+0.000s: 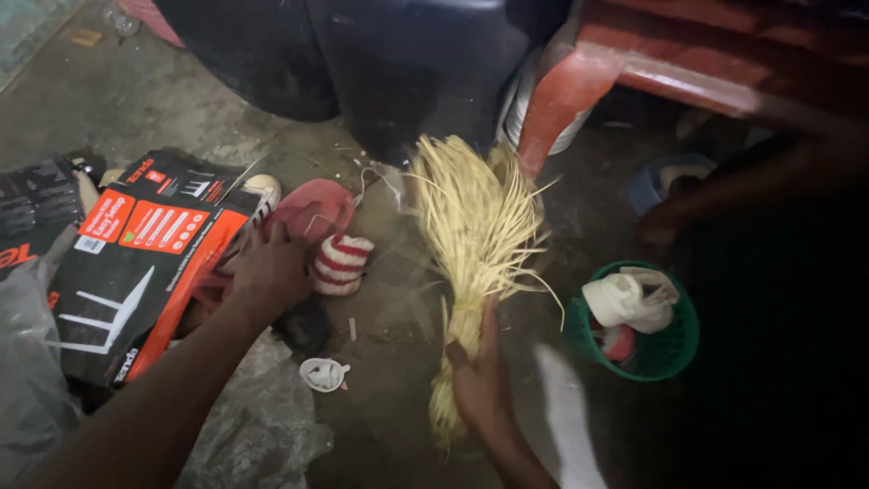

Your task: The person sorts through a cluttered pile of items on the floor, picking up various objects including slippers, shoes, and boxes, and placing them into a yellow plastic bag. The person then picks up a straw broom and sweeps the floor area where the items were previously located.

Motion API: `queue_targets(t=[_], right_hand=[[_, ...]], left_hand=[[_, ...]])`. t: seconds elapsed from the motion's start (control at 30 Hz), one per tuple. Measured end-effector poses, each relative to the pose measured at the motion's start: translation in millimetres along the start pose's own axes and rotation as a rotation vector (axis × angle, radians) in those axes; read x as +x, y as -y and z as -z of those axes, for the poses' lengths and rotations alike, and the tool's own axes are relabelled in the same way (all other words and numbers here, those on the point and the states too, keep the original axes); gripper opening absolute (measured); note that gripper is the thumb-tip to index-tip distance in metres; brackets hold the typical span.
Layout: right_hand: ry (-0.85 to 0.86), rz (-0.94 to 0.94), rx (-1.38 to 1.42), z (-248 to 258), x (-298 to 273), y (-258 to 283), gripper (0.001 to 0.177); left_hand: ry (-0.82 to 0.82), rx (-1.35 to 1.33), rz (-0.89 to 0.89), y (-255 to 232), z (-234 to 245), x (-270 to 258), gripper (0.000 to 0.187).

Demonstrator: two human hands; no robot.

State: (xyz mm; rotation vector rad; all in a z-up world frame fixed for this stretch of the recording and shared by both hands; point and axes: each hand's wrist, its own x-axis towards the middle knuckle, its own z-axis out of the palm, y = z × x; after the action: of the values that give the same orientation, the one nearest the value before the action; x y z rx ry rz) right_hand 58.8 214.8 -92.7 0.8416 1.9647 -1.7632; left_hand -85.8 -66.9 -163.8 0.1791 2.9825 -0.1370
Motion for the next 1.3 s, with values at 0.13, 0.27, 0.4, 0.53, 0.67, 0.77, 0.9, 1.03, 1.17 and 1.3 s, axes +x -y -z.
queue_targets(t=[0.13, 0.27, 0.4, 0.53, 0.67, 0.77, 0.9, 1.03, 1.17, 1.3], right_hand=[[0.023, -0.272, -0.281, -34, 16, -8, 0.092], [0.366, 0.355, -0.083, -69, 43, -18, 0.08], [0.288, 0.441, -0.209, -74, 27, 3, 0.087], [0.292, 0.332, -0.04, -53, -16, 42, 0.089], [0.211, 0.012, 0.15, -31, -62, 68, 0.09], [0.099, -0.292, 0.228, -9, -78, 69, 0.083], [-0.02, -0.285, 0.49, 20, -68, 47, 0.049], [-0.165, -0.202, 0.576, 33, -20, 20, 0.018], [-0.123, -0.395, 0.511, 14, 58, 14, 0.016], [0.081, -0.5, 0.211, -40, 144, 16, 0.02]], left_hand=[[-0.068, -0.023, 0.023, -2, -12, 6, 0.045], [-0.415, -0.282, 0.045, -6, -4, 9, 0.046], [-0.342, -0.605, 0.379, -4, 20, 7, 0.049], [-0.523, -0.558, 0.442, -6, 42, -23, 0.055], [-0.249, -0.629, 0.519, -24, 88, -68, 0.047], [-0.326, -0.844, 0.495, -36, 133, -110, 0.041], [-0.123, -0.961, 0.594, -24, 182, -133, 0.031], [-0.25, -0.993, 0.389, 6, 205, -138, 0.035], [-0.273, -0.994, 0.217, 44, 233, -134, 0.031], [-0.142, -1.112, 0.274, 85, 258, -139, 0.03]])
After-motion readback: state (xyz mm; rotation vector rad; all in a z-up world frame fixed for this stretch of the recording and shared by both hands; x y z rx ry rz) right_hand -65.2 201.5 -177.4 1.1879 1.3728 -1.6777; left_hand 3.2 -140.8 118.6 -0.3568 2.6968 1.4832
